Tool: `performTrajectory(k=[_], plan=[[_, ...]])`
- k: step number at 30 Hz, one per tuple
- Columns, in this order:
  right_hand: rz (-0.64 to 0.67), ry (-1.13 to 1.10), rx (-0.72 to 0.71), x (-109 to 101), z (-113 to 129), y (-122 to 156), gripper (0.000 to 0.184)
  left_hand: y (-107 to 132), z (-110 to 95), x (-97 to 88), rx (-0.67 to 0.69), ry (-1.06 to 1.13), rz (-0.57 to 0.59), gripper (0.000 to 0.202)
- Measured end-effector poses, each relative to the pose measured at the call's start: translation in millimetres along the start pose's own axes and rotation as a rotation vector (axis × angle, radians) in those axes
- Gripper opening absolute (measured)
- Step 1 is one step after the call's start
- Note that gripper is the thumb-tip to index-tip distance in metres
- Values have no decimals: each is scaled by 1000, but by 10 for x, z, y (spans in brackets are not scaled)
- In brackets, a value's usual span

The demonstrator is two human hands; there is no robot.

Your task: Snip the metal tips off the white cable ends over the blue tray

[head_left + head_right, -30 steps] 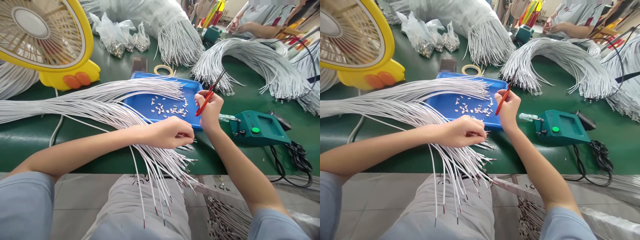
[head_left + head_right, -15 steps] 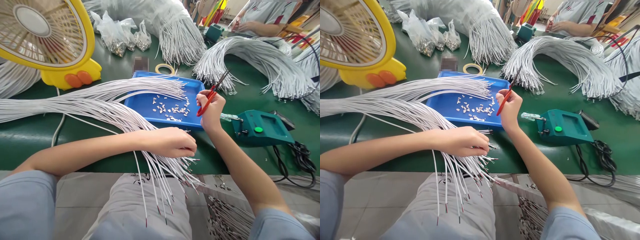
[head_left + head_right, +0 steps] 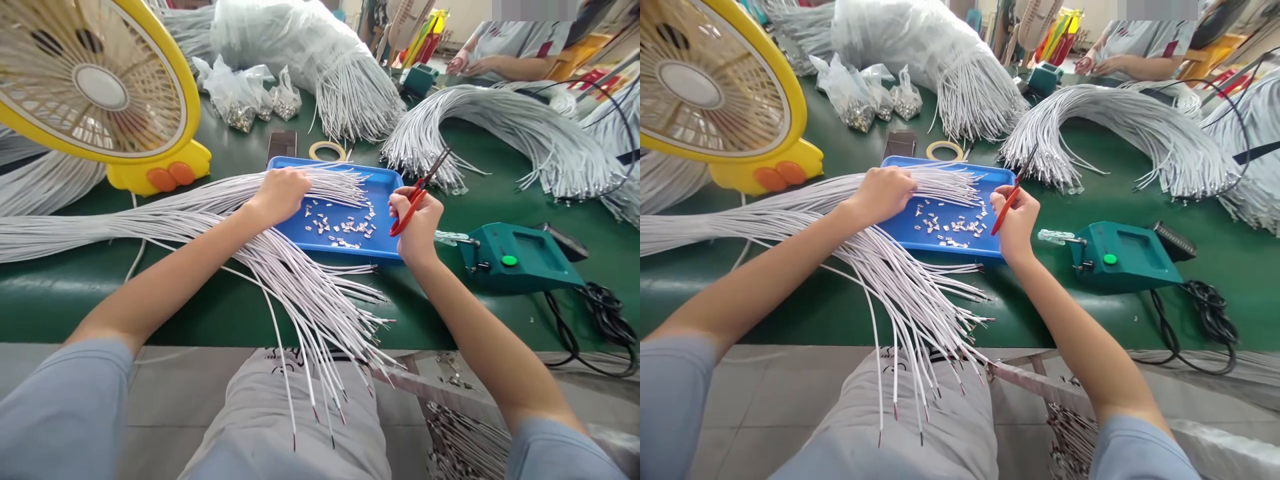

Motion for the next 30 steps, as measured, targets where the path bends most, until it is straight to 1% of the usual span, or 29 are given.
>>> performTrajectory(k=[1, 3, 6, 9, 13, 15, 18, 20, 21, 22, 24, 26, 28, 30], plan=[[2, -8, 1, 1, 8, 0, 7, 1, 80, 19, -27, -32, 7, 33], [1, -15, -9, 0, 21, -3, 8, 13, 144, 56, -48, -75, 28, 31], [1, -11, -23, 1, 17, -13, 11, 25, 114, 94, -41, -85, 53, 31], [4, -6, -23, 1, -4, -14, 12, 6, 113, 110, -70, -63, 47, 30], [4, -10, -45, -2, 3, -4, 12, -64, 130, 154, -112, 32, 32, 21], [-22, -17, -43, -22, 3, -13, 12, -102, 65, 190, -104, 164, 60, 20], [-92, -49, -44, -79, -6, -52, 12, -115, -187, 155, -49, 542, 97, 24], [-130, -76, -53, -113, -17, -82, 13, -70, -427, 54, 16, 779, 117, 25], [-142, -87, -55, -123, -25, -93, 14, -27, -567, 1, 65, 867, 148, 25], [-145, -96, -52, -126, -36, -101, 14, 31, -717, -50, 126, 947, 194, 22], [-138, -109, -32, -117, -64, -102, 15, 185, -1016, -117, 254, 1053, 334, 20], [-120, -118, -10, -92, -83, -81, 15, 344, -1249, -161, 347, 1131, 450, 18], [-85, -110, -1, -52, -81, -46, 14, 485, -1433, -182, 437, 1218, 559, 16], [-55, -87, -6, -16, -60, -8, 13, 574, -1542, -153, 489, 1298, 659, 14]])
Point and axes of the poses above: each hand's wrist, its own y-axis away from the middle knuckle, its own x-axis out of the palm, z = x × y, the point moved 7 cm from there along -y, towards the middle knuckle, and after that the axes turned 5 degrees about -z, right-handed, at the moved point
